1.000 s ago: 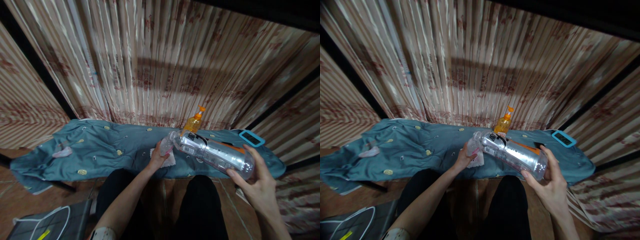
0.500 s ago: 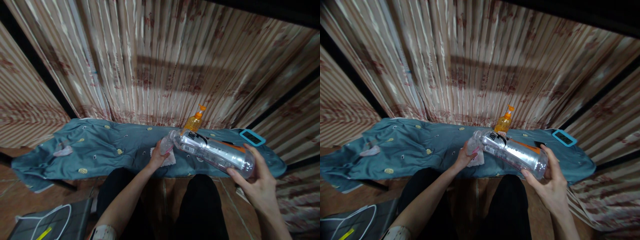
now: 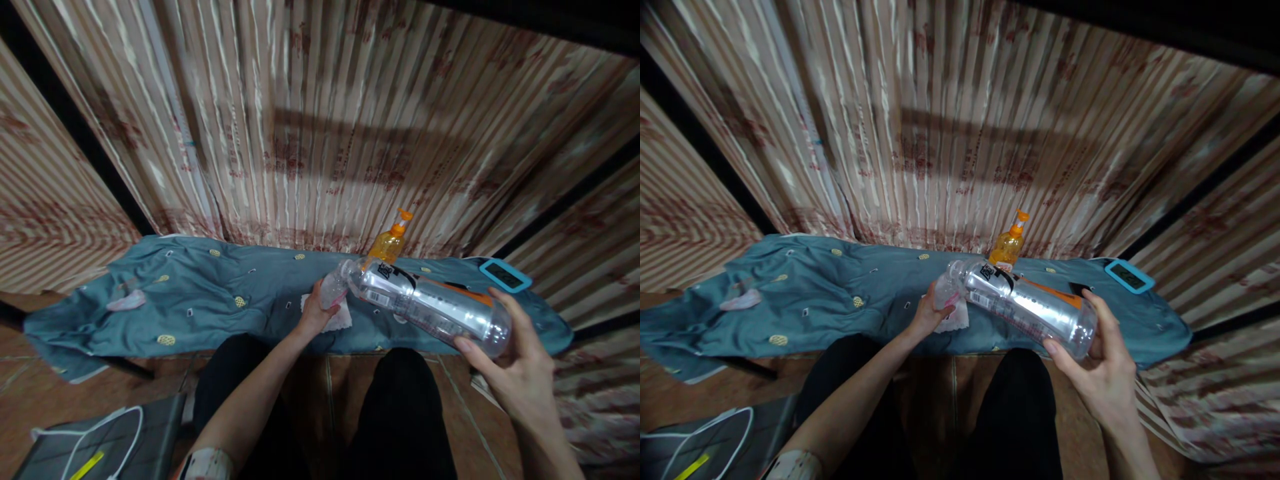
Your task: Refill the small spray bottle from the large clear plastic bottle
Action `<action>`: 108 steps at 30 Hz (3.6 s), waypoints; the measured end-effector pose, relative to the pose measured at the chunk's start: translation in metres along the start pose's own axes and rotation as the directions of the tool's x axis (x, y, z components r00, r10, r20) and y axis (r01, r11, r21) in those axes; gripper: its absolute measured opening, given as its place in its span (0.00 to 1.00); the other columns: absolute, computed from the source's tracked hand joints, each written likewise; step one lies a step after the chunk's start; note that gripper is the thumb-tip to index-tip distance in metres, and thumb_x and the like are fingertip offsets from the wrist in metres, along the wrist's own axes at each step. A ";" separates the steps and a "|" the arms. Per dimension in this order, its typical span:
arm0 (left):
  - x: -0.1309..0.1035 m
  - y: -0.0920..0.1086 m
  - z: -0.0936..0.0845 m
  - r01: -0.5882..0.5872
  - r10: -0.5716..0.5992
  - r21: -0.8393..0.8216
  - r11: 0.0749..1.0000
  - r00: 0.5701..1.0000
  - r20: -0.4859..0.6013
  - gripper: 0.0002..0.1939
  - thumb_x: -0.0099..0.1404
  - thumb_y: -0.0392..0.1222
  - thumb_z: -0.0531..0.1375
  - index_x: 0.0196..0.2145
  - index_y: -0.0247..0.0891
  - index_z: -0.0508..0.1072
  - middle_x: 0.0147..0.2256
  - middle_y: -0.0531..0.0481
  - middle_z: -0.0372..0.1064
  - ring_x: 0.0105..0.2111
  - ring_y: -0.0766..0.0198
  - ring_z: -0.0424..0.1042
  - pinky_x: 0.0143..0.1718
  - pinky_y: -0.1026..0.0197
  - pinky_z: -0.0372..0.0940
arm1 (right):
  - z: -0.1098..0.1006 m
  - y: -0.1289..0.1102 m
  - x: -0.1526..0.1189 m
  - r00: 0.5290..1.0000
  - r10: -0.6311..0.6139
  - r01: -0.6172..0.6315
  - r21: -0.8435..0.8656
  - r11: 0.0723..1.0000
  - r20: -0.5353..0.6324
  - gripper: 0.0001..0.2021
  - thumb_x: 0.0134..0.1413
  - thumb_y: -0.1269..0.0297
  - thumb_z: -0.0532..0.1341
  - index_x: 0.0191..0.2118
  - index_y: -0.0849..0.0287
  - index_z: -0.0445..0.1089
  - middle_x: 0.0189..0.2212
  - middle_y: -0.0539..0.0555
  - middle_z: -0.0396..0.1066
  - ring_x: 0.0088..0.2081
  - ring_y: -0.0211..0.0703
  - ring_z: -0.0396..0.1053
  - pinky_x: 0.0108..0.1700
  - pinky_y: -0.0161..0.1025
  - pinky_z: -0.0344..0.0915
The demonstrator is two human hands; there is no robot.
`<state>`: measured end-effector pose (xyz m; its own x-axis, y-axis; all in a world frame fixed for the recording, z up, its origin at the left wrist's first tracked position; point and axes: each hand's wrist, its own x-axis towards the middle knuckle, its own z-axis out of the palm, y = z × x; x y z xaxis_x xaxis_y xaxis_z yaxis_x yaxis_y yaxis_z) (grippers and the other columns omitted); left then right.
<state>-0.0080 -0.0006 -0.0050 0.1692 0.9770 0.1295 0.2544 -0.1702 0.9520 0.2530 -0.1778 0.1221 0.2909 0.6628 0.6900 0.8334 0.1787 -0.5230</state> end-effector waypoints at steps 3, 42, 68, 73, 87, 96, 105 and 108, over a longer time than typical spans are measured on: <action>0.000 0.001 -0.001 0.000 0.000 -0.002 1.000 1.000 -0.006 0.39 0.54 0.33 0.73 0.62 0.40 0.67 0.54 0.44 0.79 0.59 0.45 0.76 0.64 0.42 0.69 | 0.000 0.001 0.000 1.000 0.000 0.000 0.007 1.000 0.002 0.44 0.54 0.38 0.69 0.71 0.55 0.65 0.62 0.63 0.72 0.55 0.63 0.75 0.58 0.58 0.72; 0.000 0.006 0.000 0.019 -0.019 0.005 1.000 0.999 -0.029 0.28 0.52 0.31 0.73 0.50 0.40 0.72 0.47 0.49 0.81 0.50 0.49 0.80 0.55 0.48 0.73 | 0.001 0.000 0.001 0.999 0.040 -0.040 0.008 0.999 0.013 0.44 0.53 0.37 0.69 0.70 0.55 0.66 0.63 0.63 0.71 0.59 0.67 0.73 0.62 0.63 0.70; 0.000 0.008 0.000 0.033 -0.033 -0.010 0.999 0.999 -0.017 0.30 0.52 0.31 0.73 0.51 0.41 0.73 0.49 0.49 0.80 0.52 0.49 0.79 0.58 0.47 0.71 | 0.001 0.001 0.003 1.000 0.004 -0.004 0.000 1.000 0.024 0.43 0.53 0.39 0.69 0.71 0.54 0.65 0.62 0.63 0.71 0.58 0.67 0.73 0.60 0.62 0.71; -0.001 0.006 0.000 0.015 -0.016 -0.012 1.000 0.999 -0.030 0.30 0.51 0.32 0.74 0.52 0.40 0.73 0.49 0.47 0.80 0.53 0.48 0.78 0.59 0.45 0.70 | 0.002 0.004 0.003 1.000 0.010 -0.010 0.016 1.000 0.027 0.43 0.55 0.39 0.69 0.71 0.53 0.65 0.63 0.63 0.71 0.59 0.68 0.73 0.60 0.63 0.71; 0.004 -0.001 0.001 -0.045 0.048 0.038 0.998 0.995 -0.090 0.30 0.48 0.31 0.76 0.48 0.39 0.75 0.49 0.46 0.76 0.55 0.47 0.75 0.61 0.43 0.68 | 0.005 0.013 0.001 0.999 0.042 -0.044 0.075 0.996 0.035 0.44 0.52 0.41 0.71 0.71 0.52 0.65 0.63 0.62 0.70 0.62 0.68 0.70 0.63 0.65 0.68; 0.005 0.000 0.003 -0.021 0.025 0.041 0.999 0.995 -0.098 0.29 0.48 0.30 0.76 0.48 0.38 0.76 0.48 0.45 0.78 0.54 0.46 0.76 0.61 0.43 0.68 | 0.003 0.013 0.004 0.998 0.038 -0.041 0.060 0.997 0.051 0.44 0.52 0.41 0.71 0.72 0.49 0.64 0.63 0.62 0.69 0.61 0.70 0.70 0.63 0.68 0.67; 0.006 -0.001 0.005 -0.048 0.050 0.019 0.999 0.992 -0.118 0.35 0.47 0.29 0.75 0.54 0.40 0.75 0.53 0.45 0.78 0.58 0.45 0.75 0.65 0.39 0.66 | 0.003 0.010 0.006 0.999 -0.016 0.015 0.033 0.999 0.036 0.44 0.54 0.39 0.69 0.72 0.49 0.63 0.63 0.61 0.70 0.60 0.68 0.71 0.65 0.66 0.66; 0.005 -0.003 0.006 -0.050 0.050 0.008 0.999 0.992 -0.117 0.37 0.47 0.30 0.75 0.56 0.41 0.74 0.55 0.44 0.77 0.60 0.44 0.74 0.66 0.38 0.65 | 0.004 0.010 0.006 0.998 -0.057 0.057 0.002 0.998 0.028 0.42 0.56 0.39 0.68 0.72 0.50 0.64 0.62 0.61 0.71 0.59 0.67 0.72 0.63 0.64 0.68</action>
<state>-0.0021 0.0044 -0.0084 0.0694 0.9755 0.2087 0.2535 -0.2196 0.9421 0.2614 -0.1693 0.1191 0.2303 0.6714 0.7044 0.8477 0.2171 -0.4840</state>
